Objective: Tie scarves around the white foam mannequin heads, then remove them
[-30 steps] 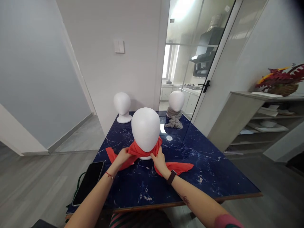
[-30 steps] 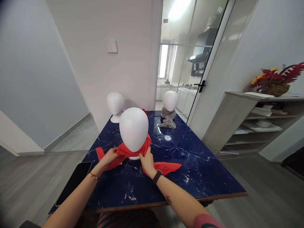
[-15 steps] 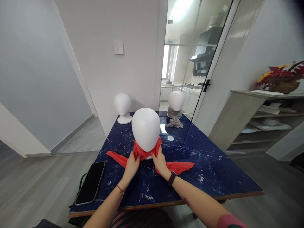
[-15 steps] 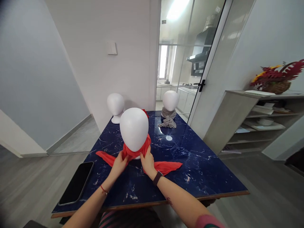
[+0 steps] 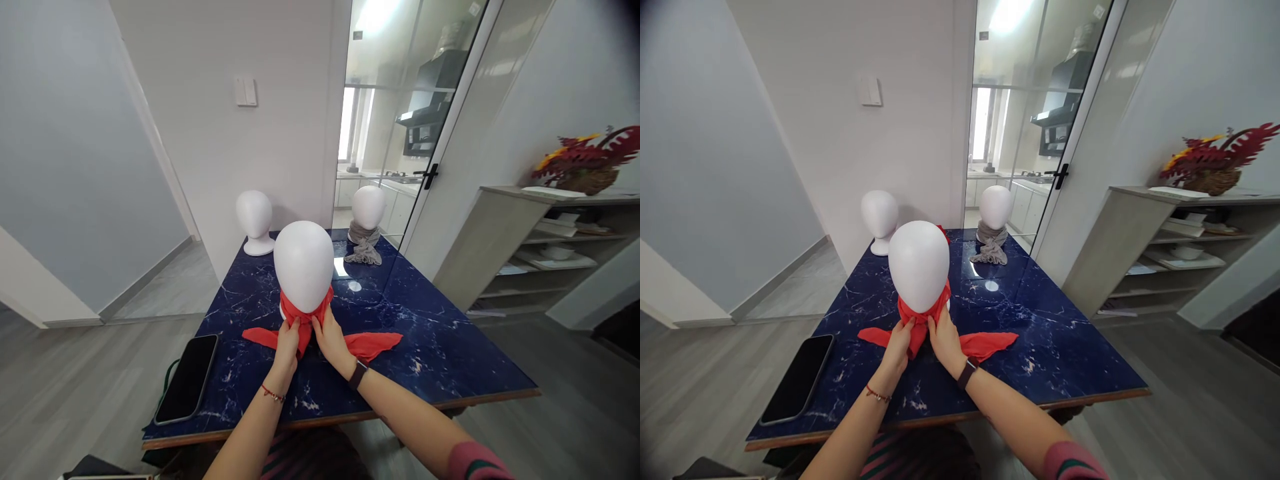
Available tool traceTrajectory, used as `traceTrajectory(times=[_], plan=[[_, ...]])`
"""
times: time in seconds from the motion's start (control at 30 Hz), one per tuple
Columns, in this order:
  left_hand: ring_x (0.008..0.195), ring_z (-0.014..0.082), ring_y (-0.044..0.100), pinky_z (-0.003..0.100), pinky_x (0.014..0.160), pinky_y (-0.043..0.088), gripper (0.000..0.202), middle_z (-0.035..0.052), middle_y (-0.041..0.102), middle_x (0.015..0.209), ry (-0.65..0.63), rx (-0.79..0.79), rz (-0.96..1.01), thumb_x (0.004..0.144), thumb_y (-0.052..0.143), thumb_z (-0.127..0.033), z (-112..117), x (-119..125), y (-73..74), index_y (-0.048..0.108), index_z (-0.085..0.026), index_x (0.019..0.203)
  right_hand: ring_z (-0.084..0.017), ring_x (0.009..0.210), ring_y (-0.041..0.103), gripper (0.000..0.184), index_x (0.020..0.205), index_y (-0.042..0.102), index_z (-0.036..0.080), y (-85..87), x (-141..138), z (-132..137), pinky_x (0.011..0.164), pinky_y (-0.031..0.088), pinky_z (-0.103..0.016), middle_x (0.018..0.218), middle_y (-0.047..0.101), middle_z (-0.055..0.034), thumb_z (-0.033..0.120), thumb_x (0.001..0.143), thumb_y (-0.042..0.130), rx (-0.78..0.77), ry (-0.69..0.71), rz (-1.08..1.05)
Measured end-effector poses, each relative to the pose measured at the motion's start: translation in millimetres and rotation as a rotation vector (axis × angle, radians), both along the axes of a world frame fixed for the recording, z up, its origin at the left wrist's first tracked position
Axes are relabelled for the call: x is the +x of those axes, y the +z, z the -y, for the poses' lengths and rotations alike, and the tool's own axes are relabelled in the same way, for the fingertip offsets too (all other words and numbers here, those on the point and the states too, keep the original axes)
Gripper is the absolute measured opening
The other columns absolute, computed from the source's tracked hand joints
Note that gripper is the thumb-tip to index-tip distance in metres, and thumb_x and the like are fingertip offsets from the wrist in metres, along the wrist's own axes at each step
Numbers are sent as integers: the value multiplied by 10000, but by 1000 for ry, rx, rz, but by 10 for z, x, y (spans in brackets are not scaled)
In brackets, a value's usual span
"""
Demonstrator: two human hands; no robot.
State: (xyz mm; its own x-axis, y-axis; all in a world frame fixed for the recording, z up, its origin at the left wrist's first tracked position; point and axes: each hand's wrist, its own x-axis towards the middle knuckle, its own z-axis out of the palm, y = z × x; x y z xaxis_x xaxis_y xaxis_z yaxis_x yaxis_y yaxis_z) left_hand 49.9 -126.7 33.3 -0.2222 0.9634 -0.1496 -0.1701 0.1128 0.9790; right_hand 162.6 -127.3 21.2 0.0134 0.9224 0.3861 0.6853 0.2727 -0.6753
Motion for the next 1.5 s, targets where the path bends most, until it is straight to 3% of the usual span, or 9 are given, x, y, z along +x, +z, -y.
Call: traceTrajectory(times=[0.23,0.5,0.6,0.77,0.87,1.03,1.2,1.3,1.5], plan=[[789,210,639,311,742,464,345,123,707,886,-25,-22,24,786,575,-412,94,45,50,636,-101,923,-234,728,666,613,1435,257,83,186,-80,437,651,538,-322,1035,615,-193,6,831,333,-69,-47,529],[783,239,625,332,744,432,168,91,679,810,-143,61,-697,721,603,-223,308,-181,181,604,-153,874,-275,1176,517,655,1453,171,140,24,-65,551,926,492,-412,1318,434,-191,60,835,373,63,139,130],[796,229,626,327,755,446,182,95,681,854,-143,97,-551,706,596,-177,350,-197,191,605,-147,885,-258,1248,453,601,1434,235,152,-66,-110,513,1003,436,-431,1317,453,-175,110,855,391,71,173,-45],[927,217,633,330,856,461,254,100,694,978,-78,-25,102,741,620,-317,454,-156,139,636,-147,928,-233,1302,399,575,1422,276,142,-35,-165,610,1064,372,-428,1382,425,-164,173,864,414,14,176,-227],[886,204,651,334,870,473,186,90,707,906,-41,-146,399,714,644,-272,532,-194,117,644,-147,852,-238,1324,368,608,1421,259,146,10,-161,749,1073,356,-433,1425,380,-154,273,865,472,-40,66,-348],[842,232,664,366,862,477,180,98,706,777,-141,-163,272,690,651,-290,541,-323,143,646,-126,762,-233,1276,432,533,1368,340,157,-58,-184,924,1045,385,-426,1381,440,-144,327,878,462,-111,-65,-468],[951,248,638,373,935,432,301,96,718,939,-260,-74,17,711,622,-398,523,-325,154,688,-145,858,-206,1210,490,405,1297,462,182,-122,-223,924,1023,411,-405,1295,520,-120,238,901,399,-62,-12,-411],[939,243,627,362,881,462,256,84,710,908,-257,-44,65,714,599,-368,563,-294,147,688,-159,832,-186,1179,505,398,1277,488,192,-89,-217,898,1011,422,-374,1251,535,-109,173,895,376,-33,36,-396],[621,137,572,262,622,486,103,29,637,680,-446,-194,274,674,628,-247,618,-329,326,642,-145,678,-175,1075,550,416,1213,541,189,5,-148,863,962,437,-344,1145,571,-92,97,852,356,-57,79,-411]])
